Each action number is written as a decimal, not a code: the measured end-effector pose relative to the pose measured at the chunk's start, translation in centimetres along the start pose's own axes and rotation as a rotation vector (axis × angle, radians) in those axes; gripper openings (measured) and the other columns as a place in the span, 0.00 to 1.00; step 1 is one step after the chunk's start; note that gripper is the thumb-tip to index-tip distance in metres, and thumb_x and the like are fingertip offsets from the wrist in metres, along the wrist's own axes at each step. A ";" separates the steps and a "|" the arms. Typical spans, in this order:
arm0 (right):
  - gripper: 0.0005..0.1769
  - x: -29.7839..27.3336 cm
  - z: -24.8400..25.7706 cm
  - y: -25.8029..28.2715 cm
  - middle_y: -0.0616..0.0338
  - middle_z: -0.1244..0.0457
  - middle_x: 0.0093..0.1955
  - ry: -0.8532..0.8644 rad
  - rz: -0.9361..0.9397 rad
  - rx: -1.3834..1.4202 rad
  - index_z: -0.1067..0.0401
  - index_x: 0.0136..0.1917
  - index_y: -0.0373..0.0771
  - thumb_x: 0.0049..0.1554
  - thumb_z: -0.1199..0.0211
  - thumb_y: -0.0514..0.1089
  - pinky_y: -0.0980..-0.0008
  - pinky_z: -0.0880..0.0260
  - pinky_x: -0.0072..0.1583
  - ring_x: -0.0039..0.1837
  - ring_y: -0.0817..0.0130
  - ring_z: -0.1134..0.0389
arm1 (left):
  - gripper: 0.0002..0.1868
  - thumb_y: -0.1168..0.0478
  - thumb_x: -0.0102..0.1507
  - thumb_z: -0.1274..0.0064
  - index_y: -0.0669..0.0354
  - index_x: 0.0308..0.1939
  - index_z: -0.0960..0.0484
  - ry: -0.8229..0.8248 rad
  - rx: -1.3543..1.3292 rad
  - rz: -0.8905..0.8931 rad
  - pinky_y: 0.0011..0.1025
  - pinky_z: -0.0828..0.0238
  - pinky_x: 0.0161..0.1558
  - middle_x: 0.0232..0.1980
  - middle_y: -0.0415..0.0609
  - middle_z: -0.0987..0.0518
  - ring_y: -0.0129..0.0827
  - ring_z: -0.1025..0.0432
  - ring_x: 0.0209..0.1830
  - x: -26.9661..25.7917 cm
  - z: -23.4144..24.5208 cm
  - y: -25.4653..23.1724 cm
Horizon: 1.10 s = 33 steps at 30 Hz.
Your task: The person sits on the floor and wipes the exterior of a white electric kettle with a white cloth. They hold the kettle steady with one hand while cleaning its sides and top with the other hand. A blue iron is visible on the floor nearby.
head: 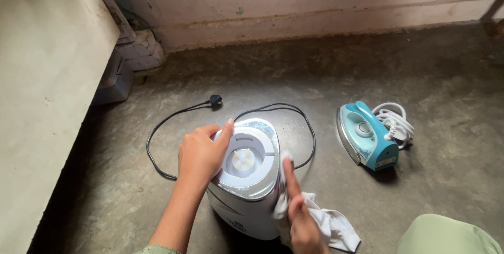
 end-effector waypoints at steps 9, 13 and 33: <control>0.54 2.1 1.5 -5.1 0.54 0.72 0.88 -0.027 -0.344 0.193 0.74 0.84 0.48 0.55 0.77 0.79 0.60 0.68 0.80 0.86 0.57 0.69 | 0.24 0.41 0.60 0.48 0.58 0.38 0.10 -0.083 -0.109 -0.008 0.41 0.25 0.46 0.35 0.60 0.15 0.51 0.19 0.40 -0.1 -0.1 0.5; 0.56 0.7 1.8 -8.1 0.55 0.74 0.88 -0.056 -0.349 0.154 0.75 0.83 0.44 0.55 0.76 0.80 0.62 0.74 0.80 0.87 0.60 0.73 | 0.24 0.41 0.60 0.48 0.58 0.38 0.10 -0.090 -0.115 0.007 0.41 0.25 0.47 0.37 0.60 0.14 0.52 0.19 0.41 0.0 -0.2 0.4; 0.62 7.6 2.3 -5.3 0.50 0.54 0.85 -0.025 -0.216 0.287 0.60 0.84 0.38 0.53 0.77 0.84 0.62 0.57 0.78 0.83 0.60 0.53 | 0.21 0.47 0.60 0.50 0.59 0.39 0.11 -0.175 -0.178 -0.034 0.40 0.25 0.47 0.37 0.59 0.15 0.52 0.19 0.40 0.3 -1.3 1.9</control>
Point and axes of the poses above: each hand's wrist, its own x-axis towards the middle knuckle, its own z-axis out of the back of the hand, y = z × x, the point moved 2 cm from there along x, towards the middle knuckle
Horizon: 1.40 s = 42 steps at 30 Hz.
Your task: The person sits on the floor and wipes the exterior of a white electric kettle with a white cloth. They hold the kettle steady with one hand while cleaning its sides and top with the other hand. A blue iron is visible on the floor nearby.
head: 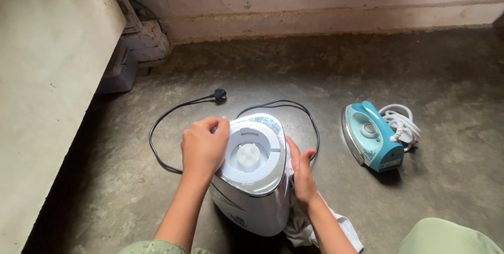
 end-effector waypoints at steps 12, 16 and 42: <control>0.59 -9.7 -3.9 0.2 0.49 0.73 0.89 -0.001 0.117 -0.081 0.75 0.85 0.40 0.54 0.77 0.79 0.61 0.76 0.79 0.88 0.56 0.72 | 0.54 0.27 0.62 0.60 0.65 0.78 0.46 0.112 -0.799 -0.109 0.40 0.49 0.73 0.75 0.57 0.35 0.43 0.42 0.77 -8.6 -3.5 9.4; 0.58 -7.4 -4.8 5.0 0.48 0.76 0.90 -0.002 0.318 -0.248 0.79 0.85 0.37 0.60 0.76 0.80 0.60 0.80 0.81 0.90 0.55 0.76 | 0.61 0.26 0.59 0.51 0.65 0.81 0.50 0.112 -0.727 -0.206 0.44 0.47 0.75 0.78 0.59 0.38 0.46 0.42 0.79 -8.9 -4.6 10.8; 0.55 -2.7 -0.2 1.1 0.51 0.59 0.85 -0.151 -0.038 -0.595 0.54 0.84 0.49 0.55 0.86 0.79 0.62 0.69 0.79 0.85 0.56 0.62 | 0.92 0.38 0.26 0.20 0.59 0.78 0.72 0.017 -0.264 -0.570 0.56 0.59 0.71 0.74 0.65 0.52 0.59 0.59 0.73 -10.2 -3.7 11.0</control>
Point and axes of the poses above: each hand's wrist, its own x-axis towards the middle knuckle, its own z-axis out of the back of the hand, y = z × x, the point moved 2 cm from there along x, towards the middle knuckle
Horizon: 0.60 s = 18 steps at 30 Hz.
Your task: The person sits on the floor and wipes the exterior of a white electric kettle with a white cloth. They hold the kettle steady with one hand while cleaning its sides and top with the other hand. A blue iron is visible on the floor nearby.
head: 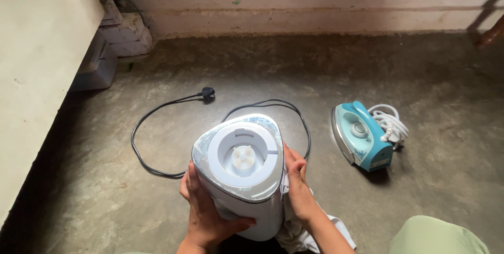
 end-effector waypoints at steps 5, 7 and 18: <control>0.55 -2.8 0.0 -7.1 0.49 0.62 0.85 -0.049 0.094 -0.107 0.52 0.83 0.49 0.56 0.85 0.79 0.57 0.70 0.79 0.86 0.53 0.64 | 0.92 0.36 0.26 0.21 0.61 0.77 0.72 0.009 0.018 0.027 0.56 0.61 0.69 0.75 0.64 0.49 0.59 0.56 0.72 0.4 -0.2 -0.2; 0.55 -4.5 -1.4 -10.3 0.48 0.62 0.85 -0.112 0.126 -0.173 0.51 0.83 0.49 0.56 0.86 0.80 0.55 0.71 0.80 0.86 0.52 0.64 | 0.92 0.35 0.26 0.22 0.61 0.77 0.71 -0.011 0.027 0.009 0.56 0.61 0.69 0.74 0.63 0.48 0.58 0.55 0.71 0.4 -0.3 -0.2; 0.56 0.0 0.2 -0.5 0.52 0.63 0.84 -0.046 -0.085 -0.018 0.49 0.81 0.54 0.52 0.85 0.82 0.55 0.67 0.79 0.85 0.54 0.66 | 0.93 0.36 0.26 0.22 0.62 0.77 0.72 -0.003 0.067 0.001 0.56 0.67 0.70 0.73 0.61 0.44 0.57 0.53 0.73 0.3 -0.3 0.0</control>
Point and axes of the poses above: each hand's wrist, its own x-axis towards the middle knuckle, its own z-axis out of the back of the hand, y = z × x, the point moved 2 cm from there along x, towards the middle knuckle
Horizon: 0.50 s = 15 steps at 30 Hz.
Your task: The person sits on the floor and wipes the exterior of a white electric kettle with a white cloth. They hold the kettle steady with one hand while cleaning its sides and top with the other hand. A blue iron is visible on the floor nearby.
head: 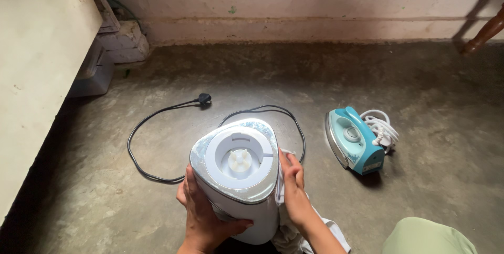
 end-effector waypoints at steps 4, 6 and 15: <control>0.56 -1.4 0.0 -0.3 0.50 0.55 0.81 0.039 -0.045 0.074 0.51 0.83 0.54 0.53 0.83 0.82 0.55 0.64 0.79 0.84 0.54 0.59 | 0.95 0.33 0.23 0.23 0.60 0.77 0.73 -0.015 0.025 0.010 0.55 0.66 0.69 0.72 0.59 0.41 0.55 0.49 0.72 0.1 0.0 0.0; 0.56 -2.9 -0.3 -3.2 0.49 0.58 0.82 0.003 0.025 -0.018 0.54 0.83 0.50 0.54 0.86 0.81 0.56 0.67 0.80 0.84 0.53 0.62 | 0.95 0.32 0.22 0.23 0.60 0.77 0.73 -0.020 0.052 -0.004 0.54 0.66 0.69 0.72 0.60 0.40 0.55 0.47 0.72 0.1 0.0 0.0; 0.59 -4.3 -2.2 -6.5 0.42 0.57 0.83 -0.071 0.174 -0.024 0.57 0.83 0.43 0.55 0.83 0.83 0.54 0.70 0.80 0.85 0.51 0.62 | 0.94 0.34 0.23 0.23 0.59 0.78 0.73 -0.040 0.033 -0.014 0.55 0.63 0.69 0.73 0.61 0.41 0.58 0.47 0.71 0.0 -0.3 0.2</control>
Point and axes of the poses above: each hand's wrist, its own x-axis towards the middle knuckle, its own z-axis out of the back of the hand, y = z × x, the point moved 2 cm from there along x, towards the middle knuckle
